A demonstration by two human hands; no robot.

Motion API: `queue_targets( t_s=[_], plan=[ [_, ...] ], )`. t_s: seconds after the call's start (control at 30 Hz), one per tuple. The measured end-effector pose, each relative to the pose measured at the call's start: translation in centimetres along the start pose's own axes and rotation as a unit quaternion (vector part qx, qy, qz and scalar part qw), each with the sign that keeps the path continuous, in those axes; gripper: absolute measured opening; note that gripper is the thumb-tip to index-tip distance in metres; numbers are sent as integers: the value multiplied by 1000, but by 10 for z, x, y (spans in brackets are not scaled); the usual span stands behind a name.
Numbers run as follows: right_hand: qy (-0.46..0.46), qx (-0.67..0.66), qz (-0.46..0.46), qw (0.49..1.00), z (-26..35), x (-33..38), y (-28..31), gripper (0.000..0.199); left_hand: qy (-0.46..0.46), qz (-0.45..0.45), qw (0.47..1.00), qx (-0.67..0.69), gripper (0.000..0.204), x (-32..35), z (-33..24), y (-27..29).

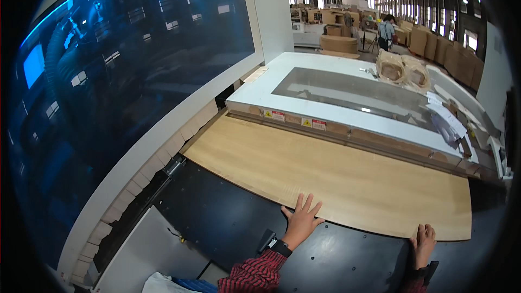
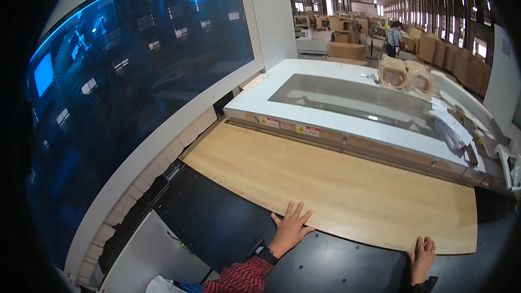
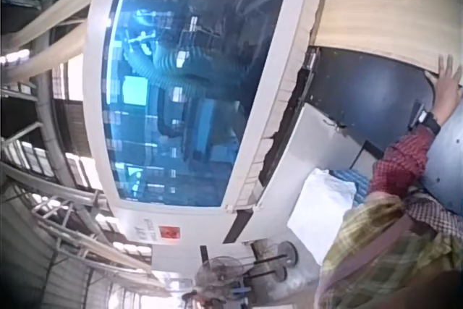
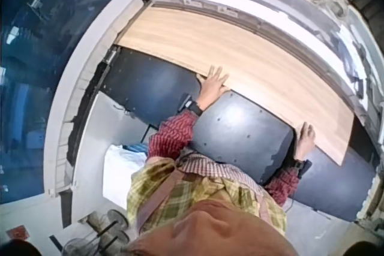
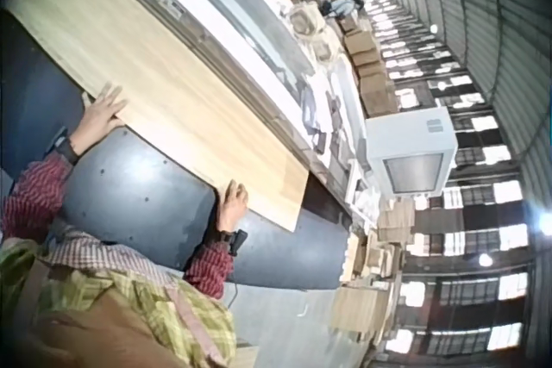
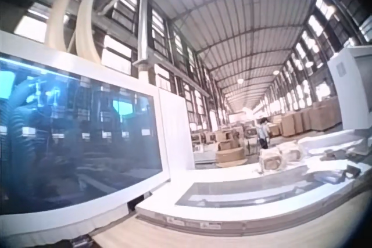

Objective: Operating a woodworking machine by placing curved wooden panels onto the feed table for processing.

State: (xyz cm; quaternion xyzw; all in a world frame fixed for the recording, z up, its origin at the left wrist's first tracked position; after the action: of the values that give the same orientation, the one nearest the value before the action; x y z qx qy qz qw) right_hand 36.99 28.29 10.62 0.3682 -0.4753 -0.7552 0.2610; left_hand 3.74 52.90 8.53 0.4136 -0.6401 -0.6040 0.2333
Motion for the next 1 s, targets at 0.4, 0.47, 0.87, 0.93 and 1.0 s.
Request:
queue_targets(
  t_s=[0.4,0.47,0.87,0.93,1.0],
  plan=[
    [-34,-7,-29,999,-19,5,-8,62,0,-5,999,37,47,-5,-4,-2],
    [-45,0,-25,999,-20,4,-7,61,3,2,1000,31,48,-5,-4,-3],
    [-73,-44,-50,995,-25,9,-6,62,11,10,999,30,49,-2,-4,0],
    [-79,-50,-50,994,-25,8,-4,62,9,9,1000,28,49,-3,-4,0],
    [-79,-51,-50,994,-26,10,-5,61,7,10,1000,26,49,-3,-4,-1]
  ],
)
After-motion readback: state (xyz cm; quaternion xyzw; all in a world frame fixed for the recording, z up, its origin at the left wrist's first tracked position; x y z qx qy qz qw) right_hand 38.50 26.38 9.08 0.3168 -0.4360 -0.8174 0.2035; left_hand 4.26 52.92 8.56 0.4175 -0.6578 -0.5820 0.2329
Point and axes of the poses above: each hand's wrist, its own x-axis away from the middle knuckle, its own y-axis out of the back of the hand, z = x × y, the point moved 8 cm from there along -x, towards the middle knuckle, and after that the axes turned 8 degrees about -x, right-handed, at the moved point
